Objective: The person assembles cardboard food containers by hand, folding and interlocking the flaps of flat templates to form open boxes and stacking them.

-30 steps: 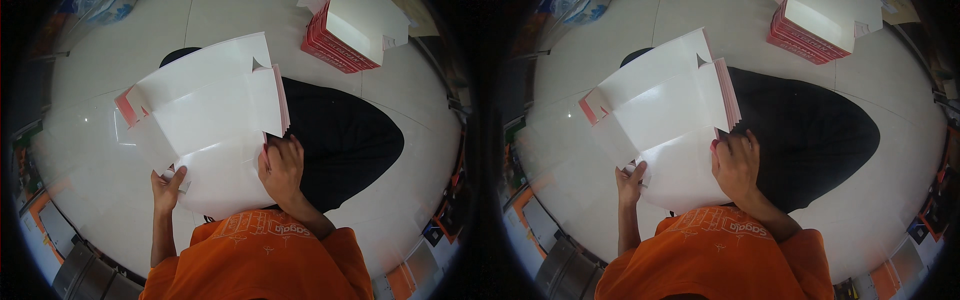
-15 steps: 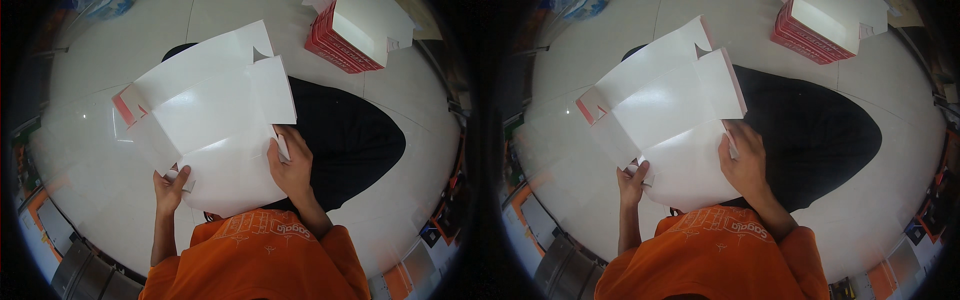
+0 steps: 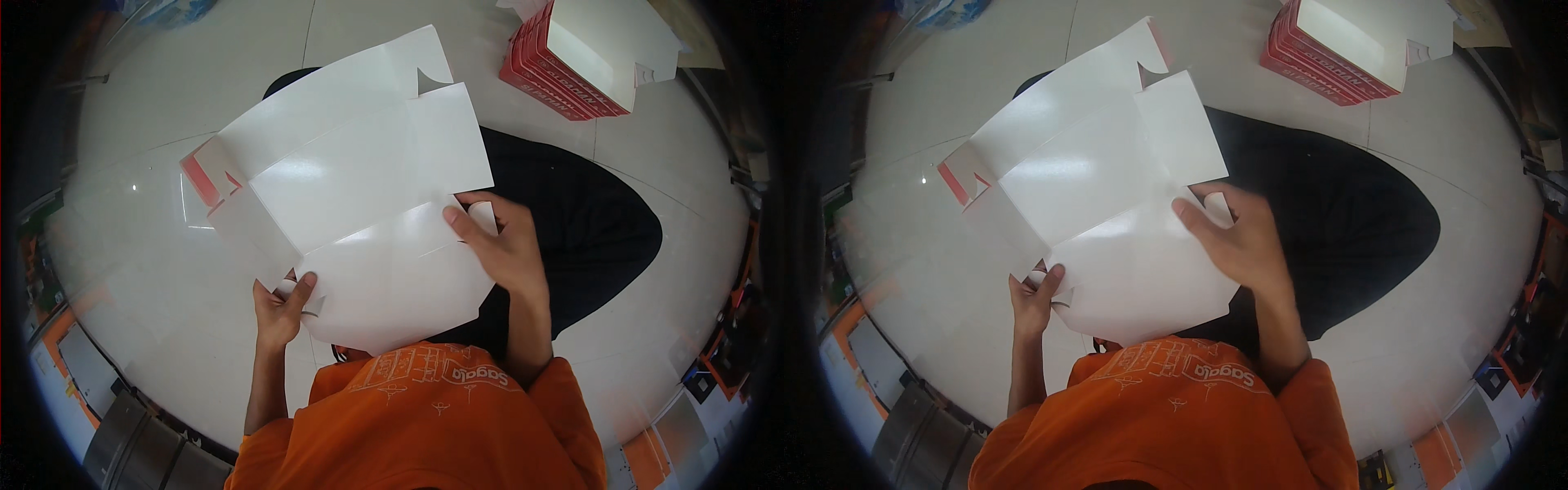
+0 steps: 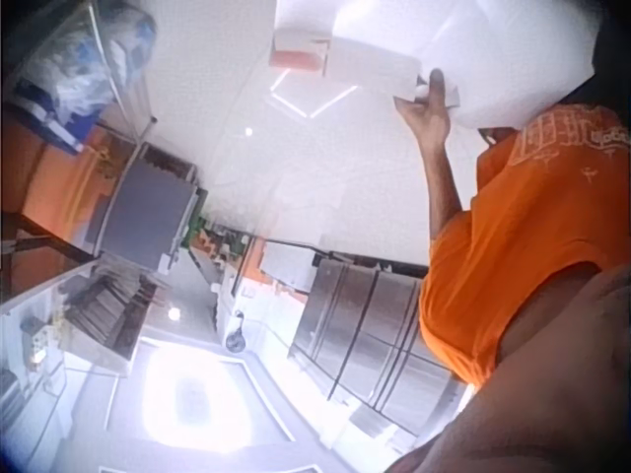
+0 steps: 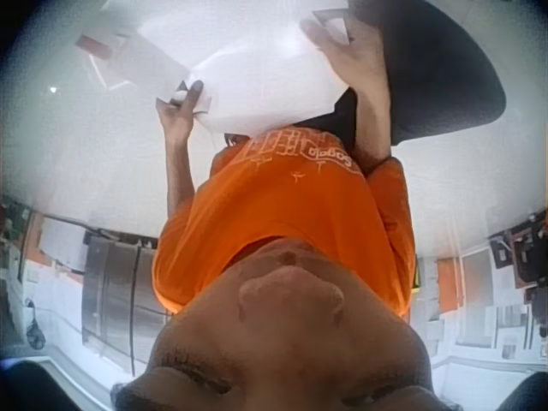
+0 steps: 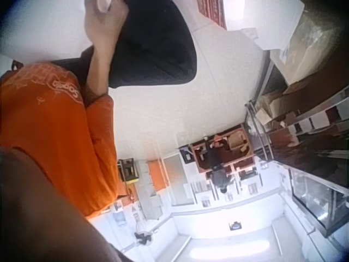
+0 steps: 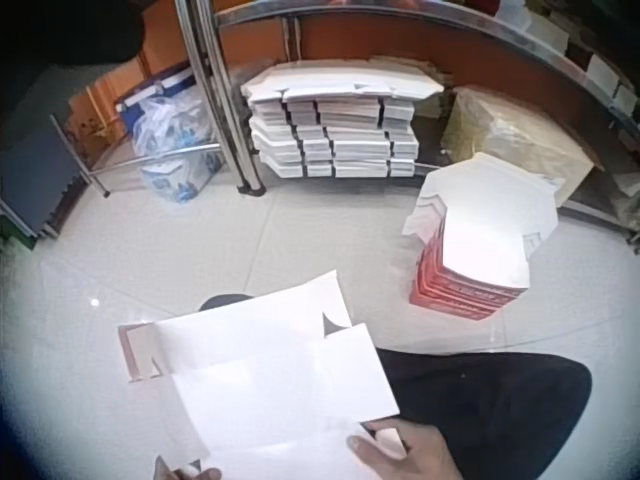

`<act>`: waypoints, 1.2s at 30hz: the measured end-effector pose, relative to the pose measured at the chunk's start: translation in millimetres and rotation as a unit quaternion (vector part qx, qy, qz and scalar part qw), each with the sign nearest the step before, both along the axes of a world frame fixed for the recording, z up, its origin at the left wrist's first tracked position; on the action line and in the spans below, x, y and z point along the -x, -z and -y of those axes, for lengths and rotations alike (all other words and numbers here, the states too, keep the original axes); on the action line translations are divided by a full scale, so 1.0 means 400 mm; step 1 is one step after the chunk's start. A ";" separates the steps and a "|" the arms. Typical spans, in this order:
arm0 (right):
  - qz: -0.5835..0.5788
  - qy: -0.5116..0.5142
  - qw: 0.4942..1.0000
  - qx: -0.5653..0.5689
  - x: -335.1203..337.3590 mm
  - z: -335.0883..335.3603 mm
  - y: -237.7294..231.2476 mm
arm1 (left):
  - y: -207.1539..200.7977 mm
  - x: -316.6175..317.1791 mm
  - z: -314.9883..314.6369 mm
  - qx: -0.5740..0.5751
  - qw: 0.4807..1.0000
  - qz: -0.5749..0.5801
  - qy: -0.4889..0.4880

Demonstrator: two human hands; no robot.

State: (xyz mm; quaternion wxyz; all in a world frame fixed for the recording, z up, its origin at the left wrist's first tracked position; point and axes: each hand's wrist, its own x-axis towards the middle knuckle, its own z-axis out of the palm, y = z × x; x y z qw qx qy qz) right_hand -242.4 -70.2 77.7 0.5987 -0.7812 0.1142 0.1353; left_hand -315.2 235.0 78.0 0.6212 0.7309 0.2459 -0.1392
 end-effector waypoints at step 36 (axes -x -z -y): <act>0.239 -0.009 0.937 0.255 0.114 -0.159 0.050 | 0.018 0.009 0.071 -0.110 0.987 0.090 -0.077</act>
